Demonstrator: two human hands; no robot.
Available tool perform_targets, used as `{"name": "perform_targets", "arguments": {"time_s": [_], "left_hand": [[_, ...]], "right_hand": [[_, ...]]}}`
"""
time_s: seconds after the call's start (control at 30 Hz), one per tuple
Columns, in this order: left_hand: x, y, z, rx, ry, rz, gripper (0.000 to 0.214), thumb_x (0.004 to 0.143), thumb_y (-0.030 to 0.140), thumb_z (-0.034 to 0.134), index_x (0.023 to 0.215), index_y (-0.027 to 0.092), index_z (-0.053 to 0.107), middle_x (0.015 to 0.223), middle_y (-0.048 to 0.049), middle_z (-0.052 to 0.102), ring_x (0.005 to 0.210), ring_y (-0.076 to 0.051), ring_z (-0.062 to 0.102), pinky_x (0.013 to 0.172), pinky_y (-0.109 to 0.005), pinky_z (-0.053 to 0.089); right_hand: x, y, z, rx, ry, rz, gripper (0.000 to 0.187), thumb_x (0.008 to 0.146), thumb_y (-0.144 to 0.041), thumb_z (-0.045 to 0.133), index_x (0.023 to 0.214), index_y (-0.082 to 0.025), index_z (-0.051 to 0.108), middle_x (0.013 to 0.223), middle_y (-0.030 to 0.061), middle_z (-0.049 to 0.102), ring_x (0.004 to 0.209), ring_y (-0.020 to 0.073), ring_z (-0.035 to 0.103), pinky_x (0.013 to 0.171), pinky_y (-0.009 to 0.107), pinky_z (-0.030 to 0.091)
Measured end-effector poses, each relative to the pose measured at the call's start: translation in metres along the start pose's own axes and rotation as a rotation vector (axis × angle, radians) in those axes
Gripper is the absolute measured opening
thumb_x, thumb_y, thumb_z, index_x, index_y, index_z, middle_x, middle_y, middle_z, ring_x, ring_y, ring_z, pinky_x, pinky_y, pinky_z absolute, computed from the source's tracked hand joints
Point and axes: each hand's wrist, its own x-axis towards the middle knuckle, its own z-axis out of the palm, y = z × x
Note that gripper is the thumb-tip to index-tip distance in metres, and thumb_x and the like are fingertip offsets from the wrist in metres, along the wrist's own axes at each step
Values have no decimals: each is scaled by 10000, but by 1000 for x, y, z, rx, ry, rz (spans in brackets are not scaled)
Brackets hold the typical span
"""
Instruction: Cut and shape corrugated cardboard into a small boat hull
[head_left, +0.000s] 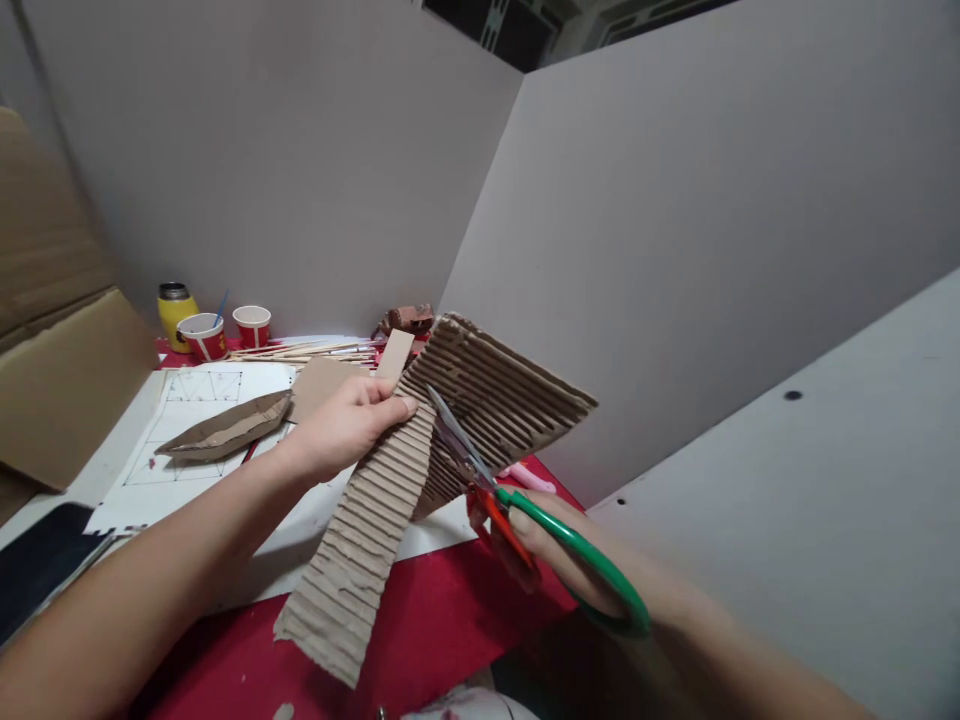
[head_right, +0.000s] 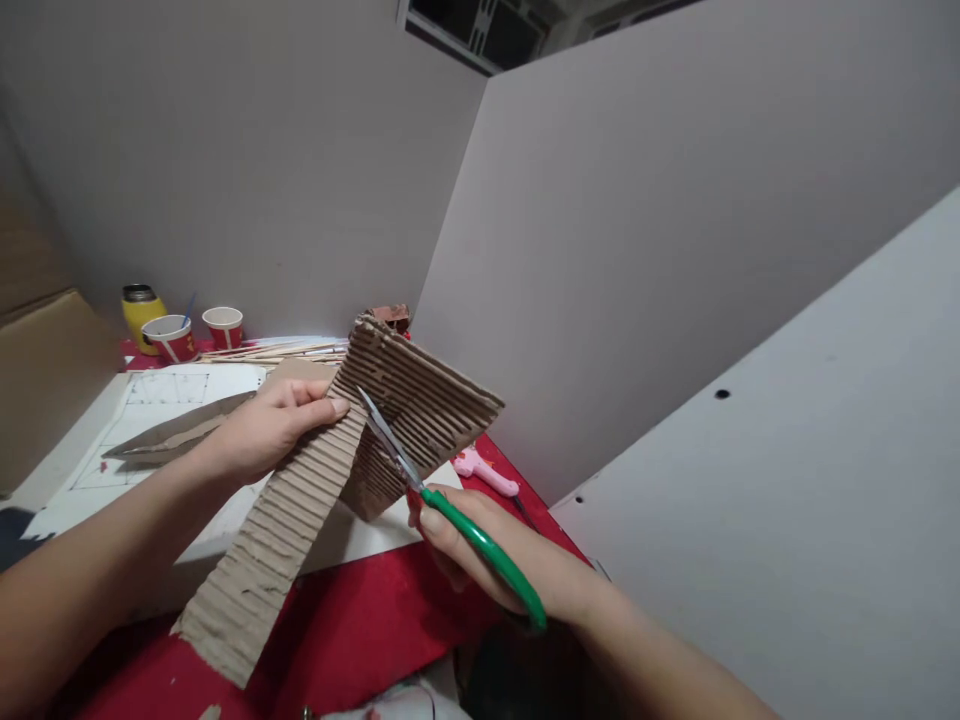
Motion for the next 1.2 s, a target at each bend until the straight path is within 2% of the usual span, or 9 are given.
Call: {"name": "perform_targets", "arguments": {"time_s": [0.2, 0.33, 0.4, 0.57, 0.67, 0.77, 1.0, 1.07, 1.2], "left_hand": [[-3, 8, -1, 89, -8, 39, 153, 796, 241, 636, 698, 124, 627, 627, -9, 642, 513, -87, 568, 526, -198, 433], [0, 13, -1, 139, 11, -1, 148, 805, 228, 620, 717, 117, 661, 642, -29, 659, 529, -102, 591, 539, -211, 448], [2, 16, 1, 148, 24, -35, 159, 808, 203, 605, 685, 121, 663, 624, -28, 658, 517, -101, 590, 532, -209, 447], [11, 19, 8, 185, 55, -78, 223, 809, 165, 584, 598, 144, 651, 548, -9, 639, 450, -89, 552, 478, -201, 415], [20, 21, 12, 206, 104, -108, 237, 811, 148, 583, 583, 145, 648, 525, -8, 633, 430, -91, 545, 460, -201, 413], [30, 27, 16, 172, 110, -149, 254, 818, 120, 566, 579, 138, 647, 510, -8, 621, 416, -89, 538, 463, -204, 423], [49, 33, 17, 202, 137, -224, 204, 772, 160, 655, 572, 125, 634, 522, -9, 609, 435, -79, 517, 443, -188, 396], [54, 34, 17, 206, 115, -241, 185, 760, 175, 673, 586, 122, 640, 542, -13, 622, 449, -80, 532, 444, -183, 402], [64, 40, 17, 248, 58, -289, 150, 756, 178, 671, 618, 119, 670, 565, -27, 650, 453, -87, 560, 440, -181, 429]], "right_hand": [[10, 2, 6, -113, 147, -34, 477, 953, -622, 349, 783, -204, 504, 771, 54, 556, 721, 192, 521, 708, 336, 450], [10, 13, 13, 383, -36, 6, 554, 961, -645, 253, 952, -172, 541, 735, 38, 559, 589, 157, 534, 582, 308, 464], [10, 20, 18, 540, -34, 34, 593, 957, -660, 228, 1013, -159, 540, 700, 22, 546, 506, 131, 497, 491, 272, 423], [18, 33, 20, 313, 116, -52, 516, 917, -659, 407, 911, -167, 562, 701, 18, 538, 583, 140, 513, 566, 271, 450], [26, 41, 19, 392, 132, -52, 558, 897, -699, 390, 887, -165, 551, 649, 4, 527, 525, 132, 507, 524, 271, 443], [33, 49, 18, 489, 147, -35, 585, 872, -726, 401, 871, -159, 544, 528, -37, 466, 404, 109, 452, 421, 247, 372], [35, 68, 6, 482, 173, -77, 510, 880, -681, 451, 687, -209, 472, 473, -34, 429, 359, 90, 378, 364, 237, 243], [35, 75, 6, 513, 156, -82, 508, 874, -696, 448, 721, -212, 480, 479, -36, 421, 375, 98, 389, 371, 238, 268], [39, 81, 11, 552, 131, -50, 578, 870, -744, 375, 902, -189, 533, 652, -9, 479, 489, 113, 474, 444, 240, 401]]}}
